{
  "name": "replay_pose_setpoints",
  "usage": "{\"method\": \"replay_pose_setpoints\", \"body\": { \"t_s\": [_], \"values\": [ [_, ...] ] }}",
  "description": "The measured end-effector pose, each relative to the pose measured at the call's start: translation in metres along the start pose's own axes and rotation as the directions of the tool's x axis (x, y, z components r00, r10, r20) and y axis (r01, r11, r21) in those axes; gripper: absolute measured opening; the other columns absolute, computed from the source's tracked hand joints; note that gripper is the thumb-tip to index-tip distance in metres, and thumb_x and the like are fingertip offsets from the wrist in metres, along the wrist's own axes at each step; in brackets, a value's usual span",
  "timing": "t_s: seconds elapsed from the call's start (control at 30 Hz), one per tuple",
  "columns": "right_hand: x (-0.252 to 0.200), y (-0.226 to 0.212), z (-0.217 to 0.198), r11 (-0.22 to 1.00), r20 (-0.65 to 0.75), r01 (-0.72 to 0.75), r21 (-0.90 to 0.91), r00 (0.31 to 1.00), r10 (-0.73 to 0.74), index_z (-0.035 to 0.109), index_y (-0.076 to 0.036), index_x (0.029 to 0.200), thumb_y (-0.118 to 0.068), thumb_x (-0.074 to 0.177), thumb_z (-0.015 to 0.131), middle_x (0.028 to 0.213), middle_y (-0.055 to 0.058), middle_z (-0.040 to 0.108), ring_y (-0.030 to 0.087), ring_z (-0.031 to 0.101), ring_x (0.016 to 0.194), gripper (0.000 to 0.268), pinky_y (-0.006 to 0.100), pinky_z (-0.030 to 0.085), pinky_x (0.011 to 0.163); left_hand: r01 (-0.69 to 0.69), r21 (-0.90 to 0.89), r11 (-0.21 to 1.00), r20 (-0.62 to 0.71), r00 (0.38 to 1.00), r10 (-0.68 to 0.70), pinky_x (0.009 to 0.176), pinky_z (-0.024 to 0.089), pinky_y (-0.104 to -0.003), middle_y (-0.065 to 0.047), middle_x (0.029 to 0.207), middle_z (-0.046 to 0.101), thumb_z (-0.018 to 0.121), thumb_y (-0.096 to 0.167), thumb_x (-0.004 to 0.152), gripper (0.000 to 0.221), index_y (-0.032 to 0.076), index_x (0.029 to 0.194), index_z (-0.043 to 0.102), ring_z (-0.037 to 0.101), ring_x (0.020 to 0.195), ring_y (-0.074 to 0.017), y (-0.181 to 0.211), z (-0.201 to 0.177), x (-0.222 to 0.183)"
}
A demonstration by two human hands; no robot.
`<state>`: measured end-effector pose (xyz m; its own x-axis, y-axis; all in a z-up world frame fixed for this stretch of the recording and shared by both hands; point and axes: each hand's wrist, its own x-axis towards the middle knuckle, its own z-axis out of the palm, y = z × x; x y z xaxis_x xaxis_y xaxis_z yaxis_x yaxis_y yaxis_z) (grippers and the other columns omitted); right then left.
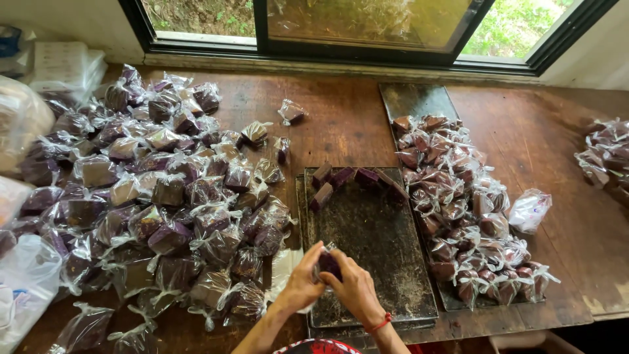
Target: The person packages purple cake slices by hand, sliding each slice into a plastic bag and twisting it closed before placing it on a table. Nearby, another person fills a large plastic bag with cakes.
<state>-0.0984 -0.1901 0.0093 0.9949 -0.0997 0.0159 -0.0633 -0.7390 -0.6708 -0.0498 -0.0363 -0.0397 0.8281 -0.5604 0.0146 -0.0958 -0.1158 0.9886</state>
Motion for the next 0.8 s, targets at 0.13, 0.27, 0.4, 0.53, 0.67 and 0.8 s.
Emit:
{"method": "replay_pose_setpoints", "body": {
  "t_s": [0.13, 0.27, 0.4, 0.53, 0.67, 0.8],
  "values": [
    [-0.003, 0.003, 0.002, 0.99, 0.028, 0.14, 0.002, 0.99, -0.14, 0.061, -0.008, 0.13, -0.022, 0.083, 0.077, 0.101, 0.015, 0.073, 0.033, 0.075, 0.085, 0.051, 0.042, 0.06, 0.071, -0.061, 0.021, 0.998, 0.065, 0.996, 0.06, 0.111, 0.045, -0.036, -0.018, 0.162, 0.033, 0.067, -0.01, 0.07, 0.085, -0.009, 0.149, 0.036, 0.047, 0.141, -0.0345, 0.011, -0.02, -0.007],
    [0.0, 0.032, 0.021, 0.987, 0.115, 0.115, -0.115, 0.988, -0.102, 0.063, -0.009, 0.127, -0.023, 0.082, 0.079, 0.093, 0.012, 0.072, 0.03, 0.073, 0.077, 0.05, 0.043, 0.058, 0.067, -0.206, 0.086, 0.975, 0.088, 0.976, 0.198, 0.112, 0.049, -0.032, -0.022, 0.161, 0.038, 0.065, -0.014, 0.072, 0.081, -0.013, 0.148, 0.039, 0.047, 0.143, -0.0338, 0.015, -0.018, -0.014],
    [0.009, 0.05, 0.051, 0.918, 0.254, 0.008, -0.397, 0.962, 0.102, 0.065, -0.005, 0.111, -0.015, 0.093, 0.066, 0.099, 0.009, 0.07, 0.023, 0.073, 0.077, 0.021, 0.038, 0.061, 0.064, -0.154, -0.018, 0.988, 0.128, 0.98, 0.155, 0.09, 0.059, -0.03, -0.02, 0.162, 0.039, 0.056, -0.016, 0.076, 0.073, -0.013, 0.148, 0.041, 0.062, 0.126, -0.0314, 0.017, -0.005, -0.02],
    [0.007, 0.039, 0.026, 0.946, 0.139, 0.035, -0.324, 0.99, 0.01, 0.068, -0.008, 0.112, -0.026, 0.084, 0.076, 0.096, 0.012, 0.068, 0.03, 0.071, 0.075, 0.034, 0.042, 0.057, 0.062, -0.107, 0.004, 0.994, 0.087, 0.991, 0.106, 0.074, 0.058, -0.026, -0.019, 0.159, 0.043, 0.064, -0.011, 0.082, 0.066, -0.009, 0.146, 0.046, 0.063, 0.099, -0.0263, 0.026, -0.011, -0.02],
    [0.0, 0.037, -0.014, 0.978, 0.155, 0.035, -0.205, 0.988, -0.003, 0.075, -0.011, 0.099, -0.028, 0.102, 0.066, 0.092, 0.008, 0.07, 0.026, 0.071, 0.075, 0.019, 0.04, 0.055, 0.063, -0.089, 0.033, 0.995, 0.034, 0.996, 0.088, 0.064, 0.063, -0.017, -0.015, 0.148, 0.051, 0.076, 0.0, 0.082, 0.059, -0.004, 0.137, 0.055, 0.072, 0.08, -0.0116, 0.031, -0.035, -0.012],
    [-0.019, 0.035, -0.031, 0.977, 0.149, 0.204, -0.053, 0.969, -0.194, 0.072, -0.004, 0.099, -0.02, 0.091, 0.07, 0.094, 0.008, 0.073, 0.021, 0.07, 0.068, 0.018, 0.034, 0.054, 0.055, -0.335, 0.201, 0.921, 0.097, 0.942, 0.321, 0.063, 0.059, -0.022, -0.013, 0.117, 0.067, 0.082, 0.005, 0.078, 0.053, -0.001, 0.129, 0.066, 0.063, 0.076, -0.0156, 0.014, -0.04, -0.007]
  ]
}}
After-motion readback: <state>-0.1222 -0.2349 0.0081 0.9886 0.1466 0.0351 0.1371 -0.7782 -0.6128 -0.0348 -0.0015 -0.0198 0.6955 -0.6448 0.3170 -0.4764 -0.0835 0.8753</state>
